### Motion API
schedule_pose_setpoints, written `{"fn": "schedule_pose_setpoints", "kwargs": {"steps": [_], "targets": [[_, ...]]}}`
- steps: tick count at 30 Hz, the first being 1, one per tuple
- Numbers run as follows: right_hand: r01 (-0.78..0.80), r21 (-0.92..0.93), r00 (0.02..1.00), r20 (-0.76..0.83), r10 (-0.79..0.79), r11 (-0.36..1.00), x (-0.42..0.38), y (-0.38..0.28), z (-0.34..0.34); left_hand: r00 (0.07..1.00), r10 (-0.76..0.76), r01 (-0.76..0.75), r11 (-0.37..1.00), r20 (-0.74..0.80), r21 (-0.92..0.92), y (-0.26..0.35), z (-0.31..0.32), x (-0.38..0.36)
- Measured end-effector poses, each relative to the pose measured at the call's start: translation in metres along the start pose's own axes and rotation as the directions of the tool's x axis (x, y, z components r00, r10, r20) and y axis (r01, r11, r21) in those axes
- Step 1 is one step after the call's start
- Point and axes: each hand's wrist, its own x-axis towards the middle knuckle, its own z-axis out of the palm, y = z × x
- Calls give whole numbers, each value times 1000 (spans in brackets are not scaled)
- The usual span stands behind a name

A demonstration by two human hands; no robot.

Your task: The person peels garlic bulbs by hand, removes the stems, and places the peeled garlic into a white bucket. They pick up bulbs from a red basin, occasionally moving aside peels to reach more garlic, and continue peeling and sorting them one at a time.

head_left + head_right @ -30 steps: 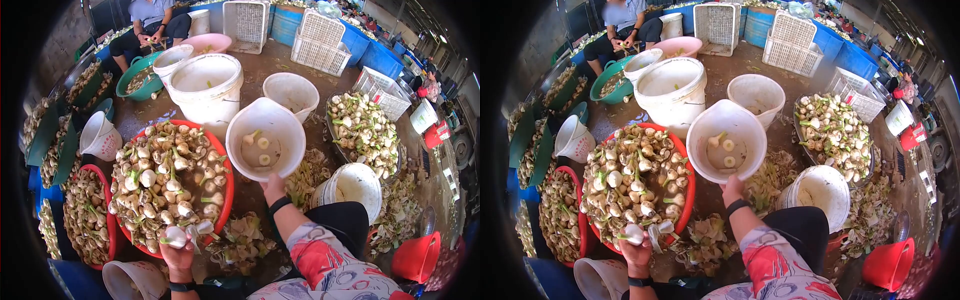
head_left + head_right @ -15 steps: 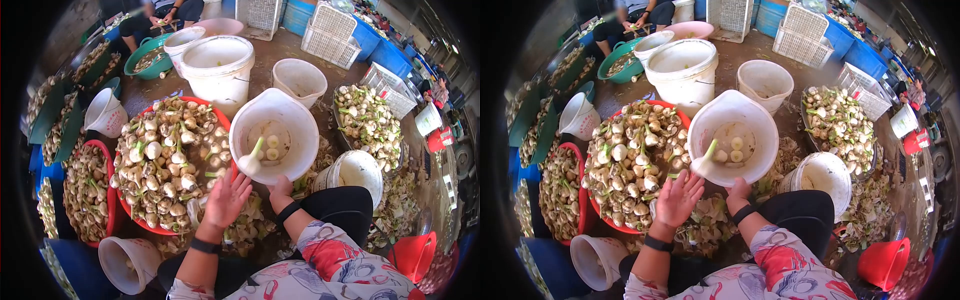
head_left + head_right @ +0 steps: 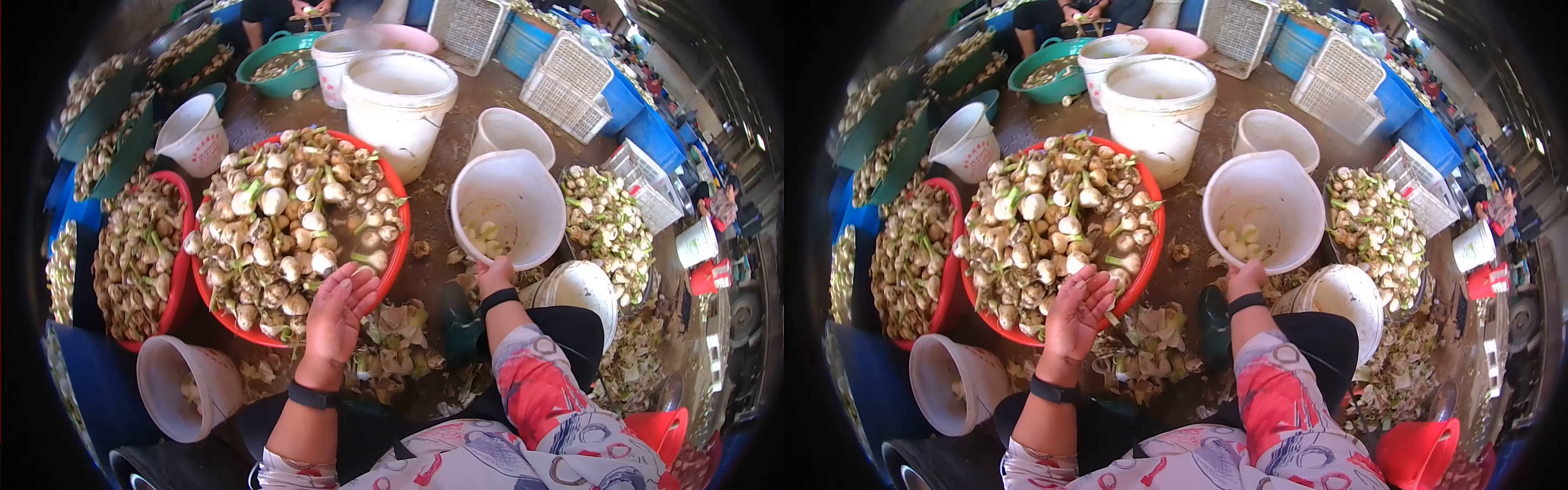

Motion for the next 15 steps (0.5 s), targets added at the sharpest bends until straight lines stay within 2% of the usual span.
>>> {"fn": "schedule_pose_setpoints", "kwargs": {"steps": [2,4,6,7,8,10,12,14,15], "targets": [[-24,-75,999,21,26,997,24,3,1,993,-100,103,994,-60,41,6,-3,-2],[-58,-89,997,-52,53,994,28,3,2,987,-131,134,991,-95,22,5,-9,-3],[-54,41,995,88,50,998,20,11,7,977,-172,183,980,-126,81,10,-16,-2],[15,-20,1000,11,-15,1000,-8,12,21,971,-173,186,980,-165,68,11,-16,-1],[11,-27,1000,0,-11,1000,-4,17,21,968,-182,196,978,-175,68,10,-20,1],[103,-96,994,-36,-107,990,1,23,24,958,-175,185,983,-226,21,9,-28,6],[44,-60,998,-45,-47,997,5,23,28,952,-193,198,980,-239,-3,10,-33,9],[18,-154,1000,-12,-20,988,16,16,31,945,-223,221,975,-238,-36,8,-36,13],[-65,-146,998,16,68,987,21,10,31,940,-229,229,973,-251,-32,9,-39,15]]}}
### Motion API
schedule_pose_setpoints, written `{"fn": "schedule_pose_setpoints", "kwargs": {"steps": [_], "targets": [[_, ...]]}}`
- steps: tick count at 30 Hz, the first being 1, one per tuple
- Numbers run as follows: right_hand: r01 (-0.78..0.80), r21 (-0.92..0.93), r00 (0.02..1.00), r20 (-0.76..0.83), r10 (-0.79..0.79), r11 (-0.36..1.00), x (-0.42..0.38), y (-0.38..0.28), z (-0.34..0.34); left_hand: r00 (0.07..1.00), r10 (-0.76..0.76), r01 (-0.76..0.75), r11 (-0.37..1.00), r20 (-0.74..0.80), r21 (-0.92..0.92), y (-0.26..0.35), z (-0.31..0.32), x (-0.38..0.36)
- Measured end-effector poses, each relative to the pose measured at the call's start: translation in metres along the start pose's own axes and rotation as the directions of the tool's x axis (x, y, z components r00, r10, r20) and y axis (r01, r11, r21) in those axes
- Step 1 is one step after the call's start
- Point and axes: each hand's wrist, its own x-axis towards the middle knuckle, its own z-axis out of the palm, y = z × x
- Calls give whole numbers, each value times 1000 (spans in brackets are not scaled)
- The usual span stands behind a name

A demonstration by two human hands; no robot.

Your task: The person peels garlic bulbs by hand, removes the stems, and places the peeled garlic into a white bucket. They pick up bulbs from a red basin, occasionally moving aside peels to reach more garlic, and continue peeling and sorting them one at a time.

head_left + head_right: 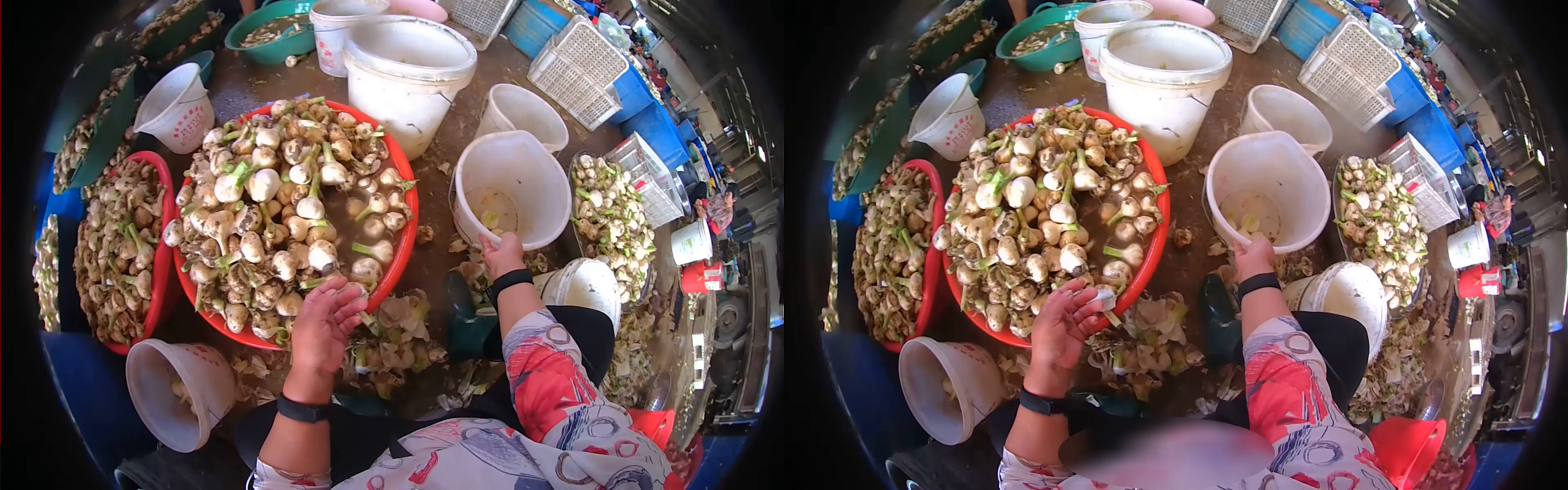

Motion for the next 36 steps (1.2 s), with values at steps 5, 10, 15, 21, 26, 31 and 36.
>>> {"fn": "schedule_pose_setpoints", "kwargs": {"steps": [5,10,15,21,26,31,36], "targets": [[-72,40,997,-15,73,997,-9,6,-1,999,-45,46,999,-13,8,3,0,13],[367,-339,930,143,-338,866,-48,35,-9,997,-74,74,997,-16,14,2,0,15],[480,-868,876,481,-25,123,10,138,-47,998,-43,43,999,-46,-2,-3,-7,8],[639,-764,769,633,89,-89,48,146,9,989,-84,100,987,-125,125,-11,-14,0],[672,-724,721,688,81,157,61,139,7,991,-126,130,987,-45,96,-29,-10,16],[827,-556,388,669,-634,-80,0,115,-14,992,-122,119,987,23,105,-28,2,25],[892,-451,361,758,-543,-36,-96,74,58,996,-73,69,995,46,77,-27,1,9]]}}
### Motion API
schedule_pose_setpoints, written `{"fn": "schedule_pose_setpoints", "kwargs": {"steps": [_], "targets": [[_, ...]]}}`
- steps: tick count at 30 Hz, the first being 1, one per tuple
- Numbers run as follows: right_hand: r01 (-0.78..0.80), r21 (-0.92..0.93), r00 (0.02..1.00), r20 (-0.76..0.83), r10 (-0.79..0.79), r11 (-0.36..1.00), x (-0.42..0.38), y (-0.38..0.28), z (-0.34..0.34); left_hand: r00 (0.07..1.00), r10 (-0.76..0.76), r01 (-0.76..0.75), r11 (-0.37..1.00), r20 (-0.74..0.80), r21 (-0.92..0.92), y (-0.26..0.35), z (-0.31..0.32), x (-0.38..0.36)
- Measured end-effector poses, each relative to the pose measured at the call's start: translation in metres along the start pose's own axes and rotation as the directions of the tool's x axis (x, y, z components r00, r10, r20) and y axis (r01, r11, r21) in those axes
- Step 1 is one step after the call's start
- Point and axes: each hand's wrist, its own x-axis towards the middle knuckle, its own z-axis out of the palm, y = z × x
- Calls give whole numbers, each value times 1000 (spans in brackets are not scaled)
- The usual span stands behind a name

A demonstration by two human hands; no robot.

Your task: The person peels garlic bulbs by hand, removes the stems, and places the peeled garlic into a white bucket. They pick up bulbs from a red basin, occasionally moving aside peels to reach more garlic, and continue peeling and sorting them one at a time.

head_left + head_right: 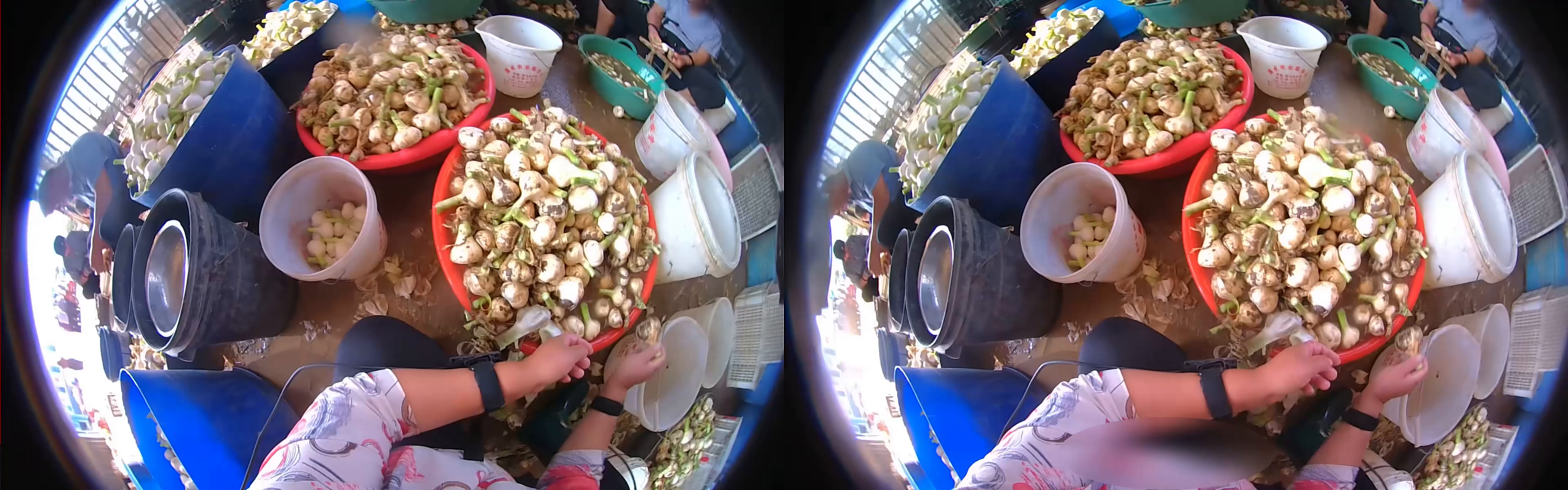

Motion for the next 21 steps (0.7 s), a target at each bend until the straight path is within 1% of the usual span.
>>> {"fn": "schedule_pose_setpoints", "kwargs": {"steps": [1,2,3,4,5,6,8,9,11,12,13,15,16,17,18,19,20,21], "targets": [[208,32,977,40,-209,978,0,-12,-2,1000,3,-3,1000,8,12,-2,-2,-6],[276,-37,931,258,-258,960,-5,-27,3,1000,19,-19,999,-6,25,-2,-5,-12],[358,-87,841,462,-280,930,-10,-38,10,1000,28,-28,999,7,25,-3,-8,-16],[413,-131,749,612,-254,901,-15,-37,16,1000,24,-24,1000,-5,3,-3,-11,-19],[477,-155,634,742,-216,865,-21,-38,30,999,28,-29,999,-23,-19,1,-15,-22],[492,-143,630,740,-237,859,-24,-37,42,997,74,-75,997,-26,-14,3,-16,-27],[647,-84,496,801,-335,758,-18,-30,63,992,128,-128,992,-17,-13,8,-19,-36],[651,-84,502,793,-344,755,-16,-25,74,987,162,-162,987,-7,-7,10,-19,-41],[738,-167,476,816,-328,654,-5,-18,101,983,183,-183,983,-8,13,15,-27,-45],[837,-161,389,847,-363,522,3,-5,115,982,187,-186,982,-13,23,16,-29,-44],[845,-163,393,836,-383,509,7,-25,106,977,212,-212,977,-2,23,20,-31,-44],[761,-220,471,835,-286,610,-4,-70,78,946,294,-301,953,-139,-36,16,-38,-42],[455,-156,641,741,-201,877,3,-53,75,858,436,-453,891,-272,-1,3,-44,-21],[227,-108,727,680,-95,968,-13,-91,38,863,436,-453,891,-257,-10,-1,-58,-6],[-199,169,681,732,13,965,-25,-97,20,783,532,-542,838,-322,65,-7,-69,9],[-375,311,660,751,15,873,-43,-115,-2,708,610,-605,784,-357,138,-16,-65,16],[-583,454,625,780,15,674,-62,-131,-20,798,520,-560,827,-305,-55,-2,-50,-12],[-759,463,484,871,-77,458,-71,-136,-34,879,421,-469,850,-224,-241,24,-40,-44]]}}
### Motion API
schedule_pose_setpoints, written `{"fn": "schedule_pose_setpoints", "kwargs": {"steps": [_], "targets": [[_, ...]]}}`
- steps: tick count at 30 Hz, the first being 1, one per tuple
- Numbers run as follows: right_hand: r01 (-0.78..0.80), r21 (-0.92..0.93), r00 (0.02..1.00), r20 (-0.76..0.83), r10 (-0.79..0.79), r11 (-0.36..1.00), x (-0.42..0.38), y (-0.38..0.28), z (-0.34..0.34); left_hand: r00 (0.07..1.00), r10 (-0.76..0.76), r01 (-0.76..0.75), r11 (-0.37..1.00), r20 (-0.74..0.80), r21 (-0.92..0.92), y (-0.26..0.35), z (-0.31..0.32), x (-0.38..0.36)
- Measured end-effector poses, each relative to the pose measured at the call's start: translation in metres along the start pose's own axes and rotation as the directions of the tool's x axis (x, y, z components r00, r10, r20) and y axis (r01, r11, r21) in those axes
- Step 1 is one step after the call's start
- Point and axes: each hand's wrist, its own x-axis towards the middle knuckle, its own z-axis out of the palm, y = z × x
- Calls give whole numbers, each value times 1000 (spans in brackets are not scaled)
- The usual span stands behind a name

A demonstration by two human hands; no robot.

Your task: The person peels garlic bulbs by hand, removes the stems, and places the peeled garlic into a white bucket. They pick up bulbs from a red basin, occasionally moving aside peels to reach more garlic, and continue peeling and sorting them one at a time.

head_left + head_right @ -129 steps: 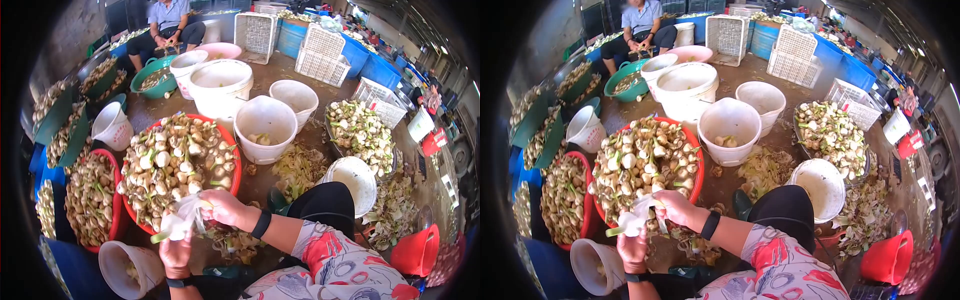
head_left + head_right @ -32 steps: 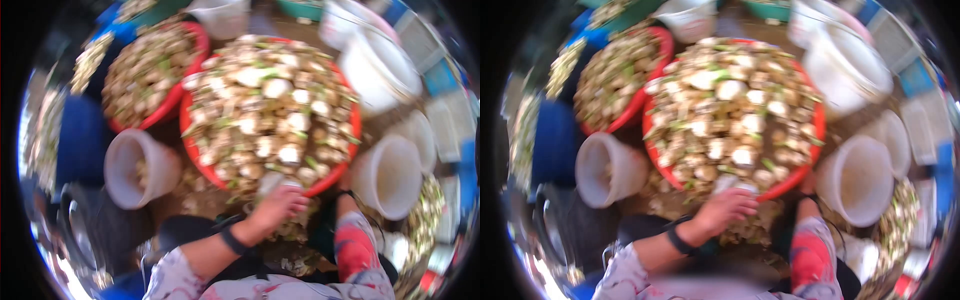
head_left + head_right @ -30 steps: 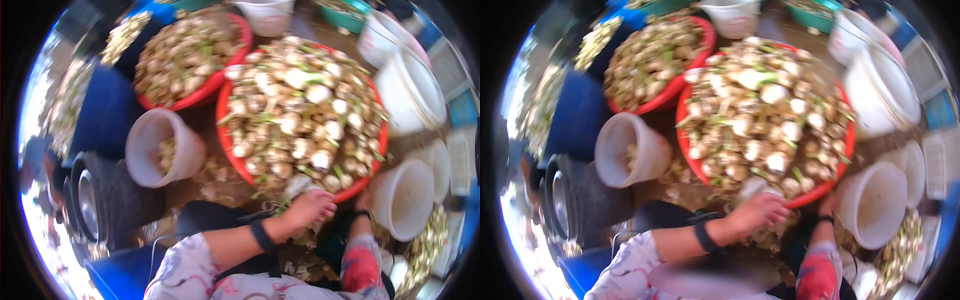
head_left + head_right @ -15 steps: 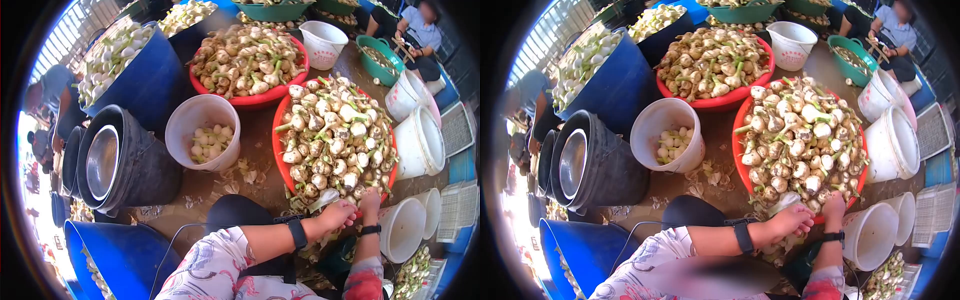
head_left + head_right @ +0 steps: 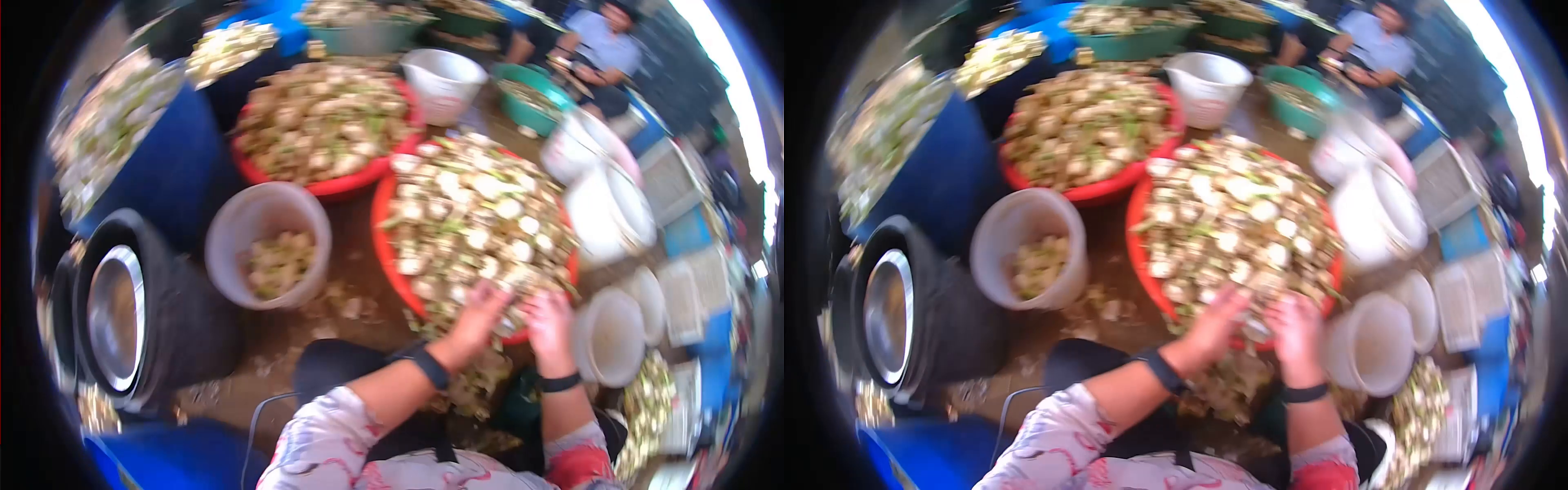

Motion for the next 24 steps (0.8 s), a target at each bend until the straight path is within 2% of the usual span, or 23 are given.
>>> {"fn": "schedule_pose_setpoints", "kwargs": {"steps": [1,2,4,5,6,7,8,10,11,12,14,16,18,19,21,22,23,24], "targets": [[-40,-59,999,9,41,997,-18,-8,21,978,-28,49,994,206,-95,3,4,-2],[-92,-24,991,97,94,995,-25,-12,25,920,-29,108,977,392,-181,7,8,-1],[-31,-163,998,56,40,986,-31,-21,34,931,50,-47,999,362,-17,24,19,-12],[110,-385,990,127,-66,916,-31,-24,25,918,139,-181,980,371,80,26,20,-14],[242,-576,966,219,-137,781,-30,-27,17,893,232,-317,933,386,171,27,18,-16],[216,-673,975,184,-123,707,-40,-46,23,853,346,-486,801,391,350,20,12,-13],[241,-704,969,216,-122,668,-44,-56,18,870,323,-479,731,372,486,23,14,-20],[83,-686,979,190,68,723,-58,-74,18,819,339,-573,453,462,683,21,15,-27],[167,-759,976,217,2,630,-59,-72,11,802,346,-593,371,486,715,21,20,-33],[157,-753,979,205,0,638,-62,-75,10,805,331,-590,369,492,718,16,20,-35],[171,-847,964,248,91,503,-64,-88,10,796,346,-597,313,497,739,10,23,-36],[193,-848,958,271,92,494,-63,-87,4,819,318,-567,324,478,757,9,27,-43],[219,-848,952,295,87,484,-63,-88,-1,758,353,-597,37,549,801,8,31,-45],[175,-838,952,278,129,516,-63,-89,-2,708,385,-637,-12,592,771,3,29,-42],[120,-818,951,258,171,562,-62,-86,-6,711,395,-630,-9,582,777,-6,27,-45],[263,-873,948,313,57,410,-61,-83,-8,709,416,-625,-2,569,780,-8,29,-46],[377,-897,925,377,-47,231,-61,-81,-10,713,404,-602,-68,574,796,-8,34,-47],[366,-897,930,365,-55,248,-61,-81,-12,716,384,-604,-78,583,793,-12,35,-45]]}}
